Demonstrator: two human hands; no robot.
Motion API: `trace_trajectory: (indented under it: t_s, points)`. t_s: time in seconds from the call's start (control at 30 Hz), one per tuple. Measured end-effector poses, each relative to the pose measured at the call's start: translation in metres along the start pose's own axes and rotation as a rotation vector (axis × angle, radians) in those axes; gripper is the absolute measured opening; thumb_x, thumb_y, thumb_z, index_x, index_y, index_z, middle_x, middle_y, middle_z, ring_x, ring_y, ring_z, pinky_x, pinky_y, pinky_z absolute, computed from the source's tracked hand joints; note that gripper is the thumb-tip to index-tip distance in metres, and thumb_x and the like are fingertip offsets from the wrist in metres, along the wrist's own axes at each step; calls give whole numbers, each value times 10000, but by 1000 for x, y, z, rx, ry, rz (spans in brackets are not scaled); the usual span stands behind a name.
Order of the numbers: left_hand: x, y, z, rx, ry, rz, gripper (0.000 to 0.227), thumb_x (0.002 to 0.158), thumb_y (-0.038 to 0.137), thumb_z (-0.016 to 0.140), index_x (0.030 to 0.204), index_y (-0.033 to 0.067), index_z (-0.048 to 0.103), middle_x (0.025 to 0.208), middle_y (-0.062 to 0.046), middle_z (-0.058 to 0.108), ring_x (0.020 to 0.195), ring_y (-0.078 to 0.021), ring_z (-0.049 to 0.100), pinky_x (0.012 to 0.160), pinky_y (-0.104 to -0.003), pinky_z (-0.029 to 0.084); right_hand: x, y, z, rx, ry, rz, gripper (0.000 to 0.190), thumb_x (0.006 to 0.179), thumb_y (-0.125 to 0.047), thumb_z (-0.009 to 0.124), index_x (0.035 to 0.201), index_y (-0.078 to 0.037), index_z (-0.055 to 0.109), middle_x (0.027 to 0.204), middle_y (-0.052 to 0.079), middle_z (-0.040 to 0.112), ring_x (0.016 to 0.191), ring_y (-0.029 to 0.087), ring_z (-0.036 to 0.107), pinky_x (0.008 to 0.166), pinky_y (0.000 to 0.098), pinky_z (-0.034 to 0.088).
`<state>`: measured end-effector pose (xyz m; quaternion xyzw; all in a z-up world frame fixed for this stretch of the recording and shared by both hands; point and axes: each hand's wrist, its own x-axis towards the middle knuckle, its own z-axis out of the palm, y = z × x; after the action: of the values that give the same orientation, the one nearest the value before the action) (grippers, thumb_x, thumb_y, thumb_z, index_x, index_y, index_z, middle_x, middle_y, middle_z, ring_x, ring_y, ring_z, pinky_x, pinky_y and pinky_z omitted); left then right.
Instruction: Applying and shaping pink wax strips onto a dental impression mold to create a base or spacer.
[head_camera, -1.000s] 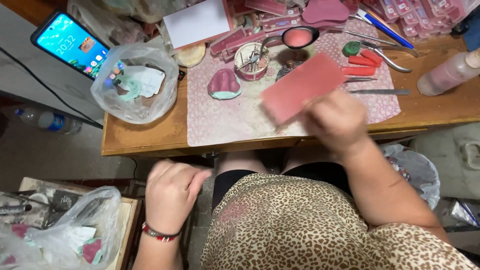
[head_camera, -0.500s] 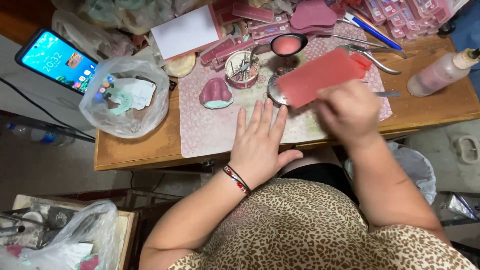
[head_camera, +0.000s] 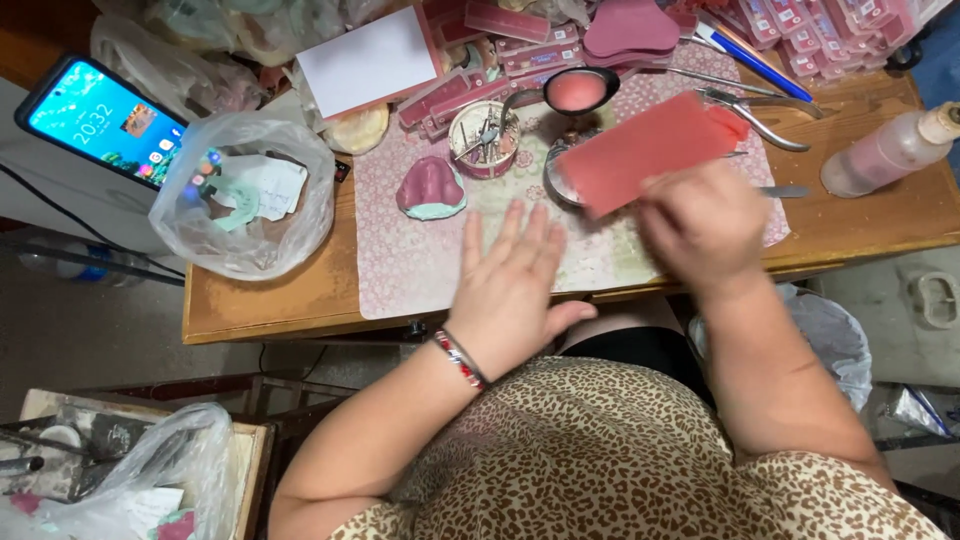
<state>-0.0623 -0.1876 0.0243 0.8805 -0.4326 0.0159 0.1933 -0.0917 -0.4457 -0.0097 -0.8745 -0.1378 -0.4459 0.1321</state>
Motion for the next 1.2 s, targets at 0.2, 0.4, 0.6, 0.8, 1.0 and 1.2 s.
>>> trace_trajectory:
  t_s: [0.2,0.4,0.6,0.8,1.0,1.2]
  points:
    - [-11,-41,-30,126,248,-7,488,886,514,764,1124,88,779,1164,-122,771,1283,-351,620,1200,-684,135,10,-8,1,14,35,-38,129,937,-6,852,869,-81,772,855,89,739,767,319,705,707,440,552]
    - [-27,-72,-41,251,372,-131,171,916,420,786,970,258,782,1093,70,712,1144,-186,589,1029,-468,322,3,-63,24,12,44,-99,231,933,-136,781,729,-210,706,768,-22,692,681,215,657,680,327,535]
    - [-9,-100,-45,72,270,-271,934,802,445,920,1489,15,456,1508,-212,554,1391,-390,522,1143,-525,439,-6,15,-20,-39,-24,48,148,965,189,855,1027,70,791,1034,222,769,909,343,698,832,426,557]
    - [7,-112,-22,118,337,-353,954,731,393,986,1455,69,455,1278,-169,688,1077,-442,629,809,-529,529,20,-60,1,191,-55,-143,174,1032,-34,755,887,41,693,877,203,708,738,325,667,659,426,526]
    - [7,-120,-18,197,408,-408,860,726,395,986,1337,52,487,1131,-194,684,1018,-423,622,742,-497,524,-9,6,-11,-50,-41,-34,120,993,143,879,1051,60,815,1044,204,798,928,357,713,843,447,577]
    - [6,-112,-25,315,487,-359,821,665,413,1009,1233,51,540,1264,-152,601,1120,-351,603,933,-415,504,3,-30,3,-128,-64,-106,154,1031,-80,806,900,-110,731,927,98,772,776,331,673,698,432,523]
